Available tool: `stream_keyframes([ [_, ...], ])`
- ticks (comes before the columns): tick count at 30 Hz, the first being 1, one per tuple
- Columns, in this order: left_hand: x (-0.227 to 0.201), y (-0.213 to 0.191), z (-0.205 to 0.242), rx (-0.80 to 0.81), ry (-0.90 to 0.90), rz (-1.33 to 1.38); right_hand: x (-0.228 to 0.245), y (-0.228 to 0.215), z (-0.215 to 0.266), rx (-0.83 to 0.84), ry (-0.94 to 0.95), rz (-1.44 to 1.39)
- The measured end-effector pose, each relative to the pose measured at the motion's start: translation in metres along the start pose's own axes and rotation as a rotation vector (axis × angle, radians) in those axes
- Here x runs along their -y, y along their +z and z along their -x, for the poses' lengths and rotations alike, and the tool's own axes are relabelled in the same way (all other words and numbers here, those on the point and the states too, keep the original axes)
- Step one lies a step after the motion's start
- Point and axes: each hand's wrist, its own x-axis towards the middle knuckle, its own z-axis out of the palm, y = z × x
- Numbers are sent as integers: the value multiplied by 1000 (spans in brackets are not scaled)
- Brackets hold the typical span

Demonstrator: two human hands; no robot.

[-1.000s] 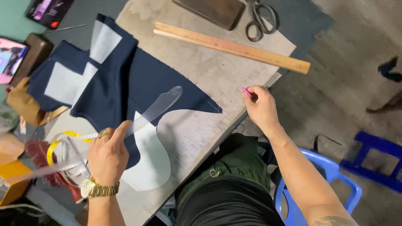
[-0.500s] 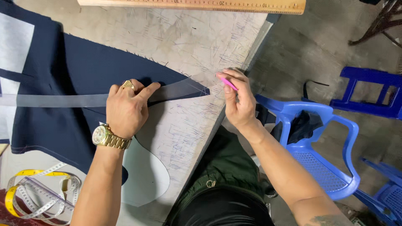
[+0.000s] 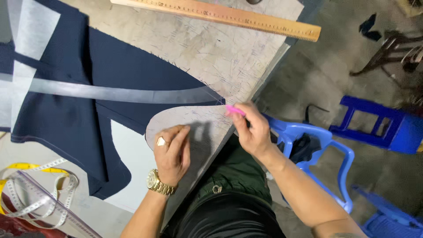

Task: The person cuts a dark blue fabric panel using shears, then uses a ruler and a pink chalk block to mark lines on a curved fabric section while holding it down by hand.

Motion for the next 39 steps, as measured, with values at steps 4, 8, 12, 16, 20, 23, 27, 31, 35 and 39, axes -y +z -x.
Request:
stream_keyframes([
  [4, -61, -12, -5, -96, -470, 633, 67, -4, -7, 454, 497, -446],
  [8, -83, 4, 0, -331, -681, 698, 52, 2, -15, 782, 684, -488],
  [12, -86, 17, 1, -485, -871, 421, 26, -4, -91, 1006, 137, -326],
  [16, -85, 43, 7, -311, -1021, -224, -42, 19, -163, 933, -539, -335],
  [20, -91, 79, 18, -414, -1123, -788, -63, 50, -207, 1071, -952, -408],
  [23, -94, 111, 16, -611, -1019, -883, -62, 77, -221, 1119, -1150, -443],
  [27, -121, 157, -27, -691, -932, -750, -52, 103, -223, 1163, -1280, -515],
  [31, -152, 190, -69, -666, -929, -658, -59, 116, -217, 1207, -1358, -574],
  [35, -166, 222, -96, -614, -1081, -685, -69, 116, -216, 1224, -1401, -587],
  [39, -163, 249, -104, -611, -1191, -745, -68, 115, -221, 1242, -1437, -639],
])
